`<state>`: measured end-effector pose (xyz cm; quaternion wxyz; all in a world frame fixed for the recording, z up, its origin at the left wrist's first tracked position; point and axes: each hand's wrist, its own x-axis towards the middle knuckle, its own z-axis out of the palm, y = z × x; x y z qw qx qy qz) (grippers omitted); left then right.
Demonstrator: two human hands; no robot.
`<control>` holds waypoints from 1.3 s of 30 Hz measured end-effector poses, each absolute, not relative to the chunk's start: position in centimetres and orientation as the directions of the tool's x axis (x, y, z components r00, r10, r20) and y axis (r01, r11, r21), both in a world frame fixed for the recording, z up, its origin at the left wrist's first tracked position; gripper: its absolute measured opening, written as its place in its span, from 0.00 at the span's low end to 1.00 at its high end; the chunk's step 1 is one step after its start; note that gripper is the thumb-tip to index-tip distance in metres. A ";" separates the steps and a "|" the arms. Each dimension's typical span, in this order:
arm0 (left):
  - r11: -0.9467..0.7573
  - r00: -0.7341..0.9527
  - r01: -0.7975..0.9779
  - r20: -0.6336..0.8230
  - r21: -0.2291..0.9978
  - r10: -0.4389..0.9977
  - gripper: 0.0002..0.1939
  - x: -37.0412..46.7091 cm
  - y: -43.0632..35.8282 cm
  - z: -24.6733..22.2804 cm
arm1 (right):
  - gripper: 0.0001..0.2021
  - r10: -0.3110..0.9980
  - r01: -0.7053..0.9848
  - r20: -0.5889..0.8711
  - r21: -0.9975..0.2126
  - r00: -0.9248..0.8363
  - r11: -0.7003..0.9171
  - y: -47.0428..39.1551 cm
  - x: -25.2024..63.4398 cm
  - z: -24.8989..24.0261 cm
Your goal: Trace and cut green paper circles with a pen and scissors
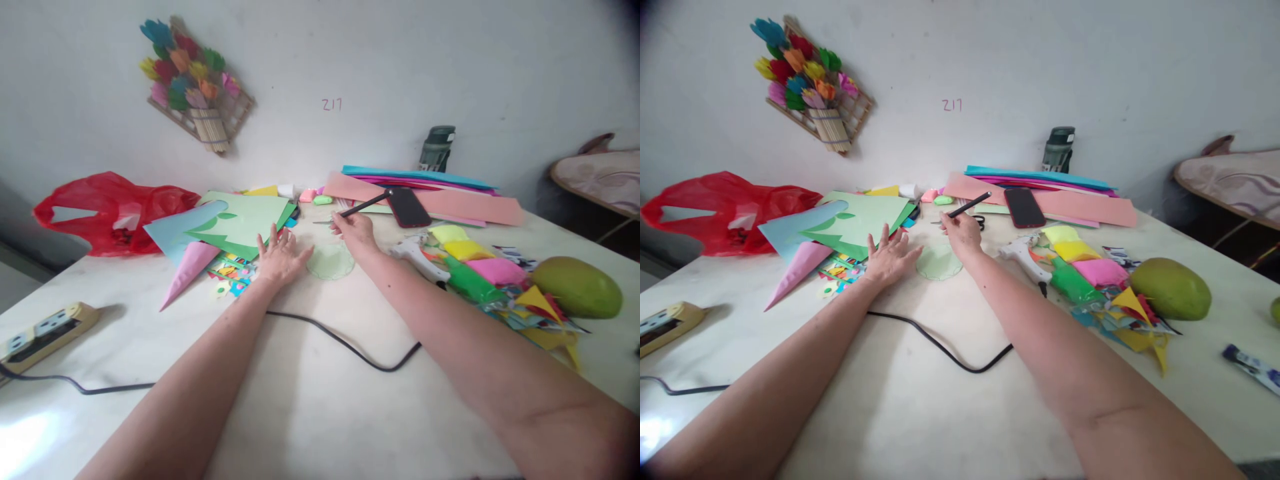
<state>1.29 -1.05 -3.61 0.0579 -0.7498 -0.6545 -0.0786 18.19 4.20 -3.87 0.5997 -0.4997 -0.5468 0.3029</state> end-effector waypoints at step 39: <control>-0.266 0.265 0.964 0.044 0.012 0.963 0.47 0.4 -0.4 -4.5 | 0.08 0.898 0.519 0.352 -0.732 -0.265 0.441 2.2 16.1 -5.5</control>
